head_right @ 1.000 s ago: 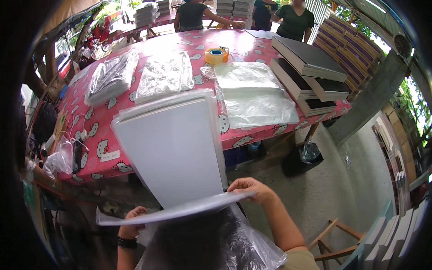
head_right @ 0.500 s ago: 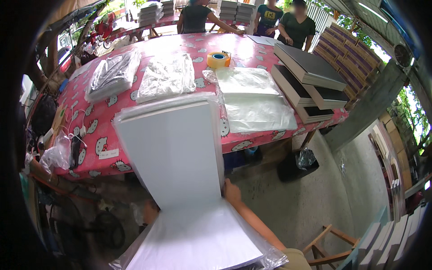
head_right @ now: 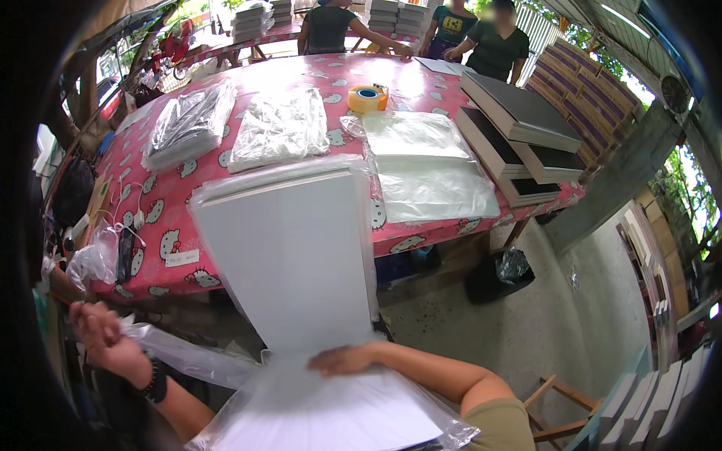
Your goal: The person packs flat items into individual plastic sleeves and then places them into large black boxes.
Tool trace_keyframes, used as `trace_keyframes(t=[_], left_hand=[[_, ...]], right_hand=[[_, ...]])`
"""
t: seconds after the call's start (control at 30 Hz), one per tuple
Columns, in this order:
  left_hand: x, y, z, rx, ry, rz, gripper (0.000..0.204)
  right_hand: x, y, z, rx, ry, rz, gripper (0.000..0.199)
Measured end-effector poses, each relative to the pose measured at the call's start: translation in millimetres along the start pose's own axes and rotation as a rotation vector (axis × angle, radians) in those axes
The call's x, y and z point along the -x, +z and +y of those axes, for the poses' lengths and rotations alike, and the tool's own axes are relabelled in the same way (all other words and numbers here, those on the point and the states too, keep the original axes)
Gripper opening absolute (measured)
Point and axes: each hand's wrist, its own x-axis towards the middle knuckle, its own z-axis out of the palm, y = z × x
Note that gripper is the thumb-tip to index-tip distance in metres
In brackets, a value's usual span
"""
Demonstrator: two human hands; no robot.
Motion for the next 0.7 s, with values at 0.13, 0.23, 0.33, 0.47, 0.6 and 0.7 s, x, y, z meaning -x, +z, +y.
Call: trace_keyframes(t=[0.13, 0.23, 0.33, 0.47, 0.6, 0.7], left_hand=[[71, 85, -12, 0.726, -0.645, -0.397, 0.036], [102, 106, -15, 0.919, -0.971, -0.629, 0.028], [113, 114, -15, 0.985, -0.999, -0.638, 0.029], [114, 117, -11, 0.782, -0.788, -0.479, 0.031], [116, 121, -12, 0.150, -0.707, -0.662, 0.050], [121, 107, -21, 0.070, -1.011, -0.739, 0.032]], right_hand=[[-7, -46, -7, 0.147, 0.347, -0.024, 0.046], [-7, -70, -92, -0.034, -0.020, 0.519, 0.042], [-16, -77, -135, -0.138, -0.393, 0.711, 0.034], [-21, -69, -133, -0.329, -0.276, 0.719, 0.019], [-14, -64, -133, -0.366, -0.168, 0.911, 0.012], [-5, -65, -134, -0.316, -0.061, 1.001, 0.007]])
